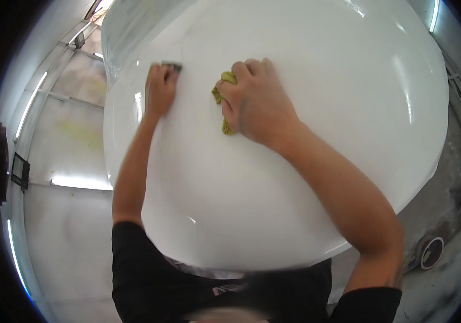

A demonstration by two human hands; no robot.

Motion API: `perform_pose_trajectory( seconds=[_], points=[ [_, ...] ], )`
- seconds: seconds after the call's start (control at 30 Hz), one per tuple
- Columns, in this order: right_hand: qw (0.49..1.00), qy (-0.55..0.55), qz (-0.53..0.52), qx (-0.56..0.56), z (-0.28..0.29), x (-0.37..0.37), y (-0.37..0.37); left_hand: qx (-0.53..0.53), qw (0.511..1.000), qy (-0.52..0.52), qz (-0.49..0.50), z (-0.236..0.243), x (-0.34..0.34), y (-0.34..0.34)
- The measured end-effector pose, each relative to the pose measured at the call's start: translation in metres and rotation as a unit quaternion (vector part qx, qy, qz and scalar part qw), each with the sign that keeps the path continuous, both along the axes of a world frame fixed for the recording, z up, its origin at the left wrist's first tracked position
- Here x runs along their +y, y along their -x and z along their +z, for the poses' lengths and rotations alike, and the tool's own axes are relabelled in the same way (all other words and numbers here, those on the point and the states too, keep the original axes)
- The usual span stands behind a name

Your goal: Sanding the hood of a white car using a manual sanding block and a cloth in a paint booth.

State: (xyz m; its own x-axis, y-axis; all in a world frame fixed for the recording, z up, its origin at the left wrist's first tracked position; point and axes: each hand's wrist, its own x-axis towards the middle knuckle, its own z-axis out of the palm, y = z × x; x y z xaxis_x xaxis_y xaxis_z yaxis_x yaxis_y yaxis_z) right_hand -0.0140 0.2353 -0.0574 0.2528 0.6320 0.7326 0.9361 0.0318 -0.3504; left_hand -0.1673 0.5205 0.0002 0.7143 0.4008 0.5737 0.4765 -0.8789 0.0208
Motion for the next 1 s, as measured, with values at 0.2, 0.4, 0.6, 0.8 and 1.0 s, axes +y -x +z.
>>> perform_pose_trajectory(
  seconds=[0.2, 0.4, 0.6, 0.8, 1.0],
  points=[
    [1.0, -0.022, 0.017, -0.004, 0.002, 0.0, -0.002, 0.023, 0.994, -0.001, 0.108, 0.013, 0.073, -0.091],
    [0.999, -0.019, 0.019, 0.021, 0.004, 0.0, 0.002, 0.022, 0.998, 0.014, -0.057, -0.02, -0.048, 0.023],
    [1.0, -0.008, 0.005, 0.002, -0.005, -0.001, -0.004, -0.005, 0.999, -0.008, 0.05, 0.006, 0.07, -0.1],
    [0.999, -0.037, 0.017, 0.012, 0.002, 0.003, -0.001, 0.018, 0.999, -0.014, -0.036, 0.001, -0.07, -0.035],
    [1.0, -0.024, 0.006, 0.011, -0.003, 0.003, -0.004, -0.021, 0.992, -0.057, -0.115, -0.027, -0.098, 0.029]
  ],
)
